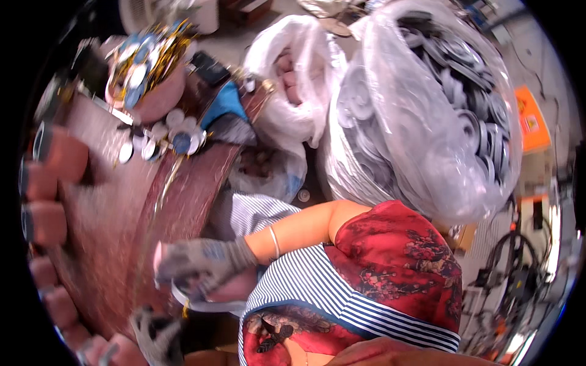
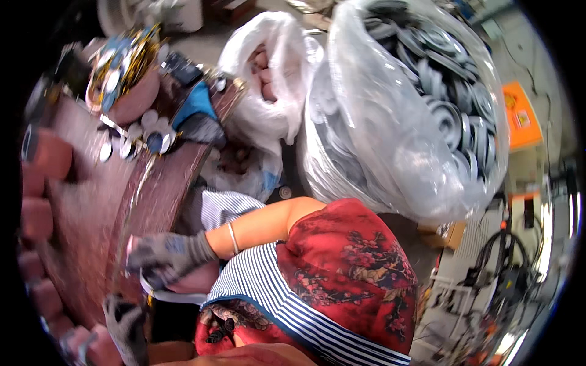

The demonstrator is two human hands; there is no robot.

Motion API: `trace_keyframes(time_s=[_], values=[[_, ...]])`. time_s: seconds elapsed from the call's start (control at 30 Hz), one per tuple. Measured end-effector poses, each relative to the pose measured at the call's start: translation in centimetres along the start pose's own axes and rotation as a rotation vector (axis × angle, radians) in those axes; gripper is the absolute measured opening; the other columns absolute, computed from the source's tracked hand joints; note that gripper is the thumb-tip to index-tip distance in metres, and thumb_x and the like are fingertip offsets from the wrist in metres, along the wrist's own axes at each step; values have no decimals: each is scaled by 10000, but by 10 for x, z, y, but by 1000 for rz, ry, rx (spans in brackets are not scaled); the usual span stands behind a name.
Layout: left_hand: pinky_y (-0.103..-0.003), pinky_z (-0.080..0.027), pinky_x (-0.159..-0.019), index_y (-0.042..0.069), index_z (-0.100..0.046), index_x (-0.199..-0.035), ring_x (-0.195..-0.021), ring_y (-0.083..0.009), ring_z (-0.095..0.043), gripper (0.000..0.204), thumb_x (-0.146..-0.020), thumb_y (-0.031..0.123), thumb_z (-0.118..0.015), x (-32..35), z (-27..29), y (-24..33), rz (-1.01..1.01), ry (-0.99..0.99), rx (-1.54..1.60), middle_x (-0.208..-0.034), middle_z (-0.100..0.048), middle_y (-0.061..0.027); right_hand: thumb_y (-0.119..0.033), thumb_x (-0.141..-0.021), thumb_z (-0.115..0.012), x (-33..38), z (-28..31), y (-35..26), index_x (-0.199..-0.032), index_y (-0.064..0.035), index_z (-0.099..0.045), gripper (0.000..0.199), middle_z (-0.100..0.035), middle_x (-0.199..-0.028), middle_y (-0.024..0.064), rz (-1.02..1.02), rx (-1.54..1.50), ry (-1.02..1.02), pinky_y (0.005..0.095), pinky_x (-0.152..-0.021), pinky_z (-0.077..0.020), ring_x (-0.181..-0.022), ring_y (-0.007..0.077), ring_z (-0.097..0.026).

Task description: The person assembles pink thermal carafes by hand, inserting interior components, placing lids, and attaching circular labels to the handles.

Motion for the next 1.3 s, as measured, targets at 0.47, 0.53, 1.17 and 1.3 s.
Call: trace_keyframes(time_s=[0.47,0.53,1.17,1.3], values=[[-577,-270,-1156,126,-528,-1409,-1448,-459,-274,433,-979,167,-551,8,-61,-39,113,678,22,-1563,-313,-227,-284,-899,-644,32,294,-253,-1251,-96,-610,400,-574,-1283,173,-383,1397,301,453,-921,-502,-1123,311,-587],[-592,-231,-1166,140,-521,-1414,-1464,-470,-238,439,-984,229,-530,-6,-66,-35,61,541,22,-1596,-262,-220,-296,-911,-626,86,354,-264,-1274,-78,-595,424,-582,-1268,174,-813,1526,319,435,-912,-507,-1100,300,-601],[-499,-354,-1095,140,-672,-1274,-1361,-380,-411,394,-927,316,-614,-81,-115,-56,4,469,158,-1470,-466,-183,-315,-790,-752,204,525,-241,-1414,-188,-507,683,-605,-1308,152,-1363,2066,209,448,-1042,-448,-1238,319,-550],[-486,-417,-1053,106,-702,-1223,-1289,-401,-490,365,-881,223,-653,-54,-84,-50,7,590,133,-1345,-552,-182,-337,-803,-715,148,496,-256,-1341,-144,-579,588,-653,-1238,134,-1268,2247,291,482,-923,-476,-1092,319,-629]])
Point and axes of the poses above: each hand's wrist, its own x-axis away from the middle knuckle, its own z-axis out of the back of the hand, y = z × x, the point moved 9 cm from there along -x, towards the middle knuckle
